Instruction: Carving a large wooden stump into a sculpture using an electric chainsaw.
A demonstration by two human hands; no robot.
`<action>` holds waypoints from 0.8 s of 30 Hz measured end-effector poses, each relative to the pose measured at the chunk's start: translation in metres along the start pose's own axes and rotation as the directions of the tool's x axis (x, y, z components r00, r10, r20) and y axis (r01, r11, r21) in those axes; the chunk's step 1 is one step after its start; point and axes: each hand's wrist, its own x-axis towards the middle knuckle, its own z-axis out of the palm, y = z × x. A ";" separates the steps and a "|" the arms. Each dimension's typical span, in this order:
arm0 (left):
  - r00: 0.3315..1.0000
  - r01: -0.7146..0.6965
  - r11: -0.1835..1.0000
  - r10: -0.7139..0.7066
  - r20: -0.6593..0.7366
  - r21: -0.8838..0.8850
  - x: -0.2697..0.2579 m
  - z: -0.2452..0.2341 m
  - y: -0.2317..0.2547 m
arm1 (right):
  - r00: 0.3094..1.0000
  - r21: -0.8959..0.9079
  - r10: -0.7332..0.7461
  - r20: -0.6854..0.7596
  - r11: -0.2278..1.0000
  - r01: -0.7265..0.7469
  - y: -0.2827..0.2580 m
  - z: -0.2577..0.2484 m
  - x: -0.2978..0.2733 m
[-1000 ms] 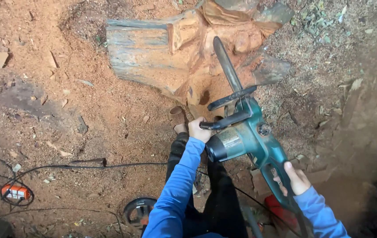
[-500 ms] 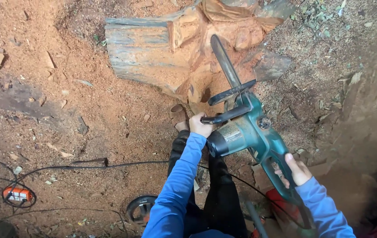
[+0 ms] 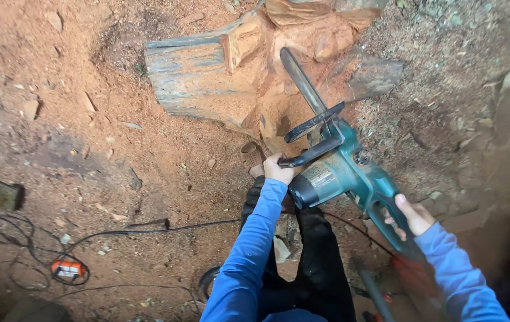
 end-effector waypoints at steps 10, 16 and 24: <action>0.998 -0.059 0.998 0.060 -0.019 0.017 0.022 0.011 -0.047 | 0.999 -0.064 0.002 0.032 0.998 0.000 0.014 0.001 0.020; 0.999 -0.047 0.991 0.050 -0.019 0.128 0.043 -0.033 -0.012 | 0.999 0.156 -0.039 0.030 0.987 0.033 0.046 0.047 0.023; 0.999 -0.023 0.972 0.014 0.041 0.235 0.079 -0.064 0.002 | 1.000 0.329 0.007 0.030 0.944 -0.017 0.024 0.091 -0.001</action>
